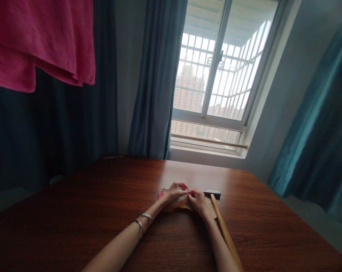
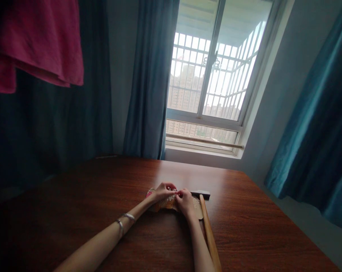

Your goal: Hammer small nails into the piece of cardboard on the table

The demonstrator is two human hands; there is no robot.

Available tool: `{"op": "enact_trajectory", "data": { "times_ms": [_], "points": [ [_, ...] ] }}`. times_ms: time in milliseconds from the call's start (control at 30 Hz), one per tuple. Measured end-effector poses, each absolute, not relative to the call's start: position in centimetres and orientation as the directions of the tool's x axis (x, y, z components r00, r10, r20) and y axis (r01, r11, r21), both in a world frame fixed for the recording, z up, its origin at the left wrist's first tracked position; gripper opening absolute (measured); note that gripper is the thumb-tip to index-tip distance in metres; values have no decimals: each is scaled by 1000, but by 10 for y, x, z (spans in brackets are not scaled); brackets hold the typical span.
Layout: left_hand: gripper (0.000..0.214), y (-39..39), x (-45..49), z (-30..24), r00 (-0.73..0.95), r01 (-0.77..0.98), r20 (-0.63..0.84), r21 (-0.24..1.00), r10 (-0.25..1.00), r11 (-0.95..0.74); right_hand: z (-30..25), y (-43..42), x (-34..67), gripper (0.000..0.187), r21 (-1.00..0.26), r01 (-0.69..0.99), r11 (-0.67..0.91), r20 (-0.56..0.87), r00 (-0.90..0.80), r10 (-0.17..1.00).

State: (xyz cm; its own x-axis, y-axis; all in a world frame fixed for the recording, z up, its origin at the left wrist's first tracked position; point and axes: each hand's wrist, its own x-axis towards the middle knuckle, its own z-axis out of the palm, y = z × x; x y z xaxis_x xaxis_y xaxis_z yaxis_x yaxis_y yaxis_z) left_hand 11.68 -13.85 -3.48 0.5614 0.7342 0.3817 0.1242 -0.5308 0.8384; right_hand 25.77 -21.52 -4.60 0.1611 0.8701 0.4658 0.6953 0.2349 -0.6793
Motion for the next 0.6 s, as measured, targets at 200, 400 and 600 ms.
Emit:
{"op": "enact_trajectory", "data": {
  "times_ms": [200,400,600],
  "points": [
    [26,-141,118,-32,578,127,360,847,732,-517,-50,-215,258,18,-682,691,239,467,161,869],
    [24,-140,119,-33,581,131,351,850,735,-510,-40,-220,254,19,-654,723,220,445,133,886],
    [22,-141,121,-33,564,163,324,858,760,-487,-6,-268,273,26,-524,850,51,453,227,862]
  ]
}}
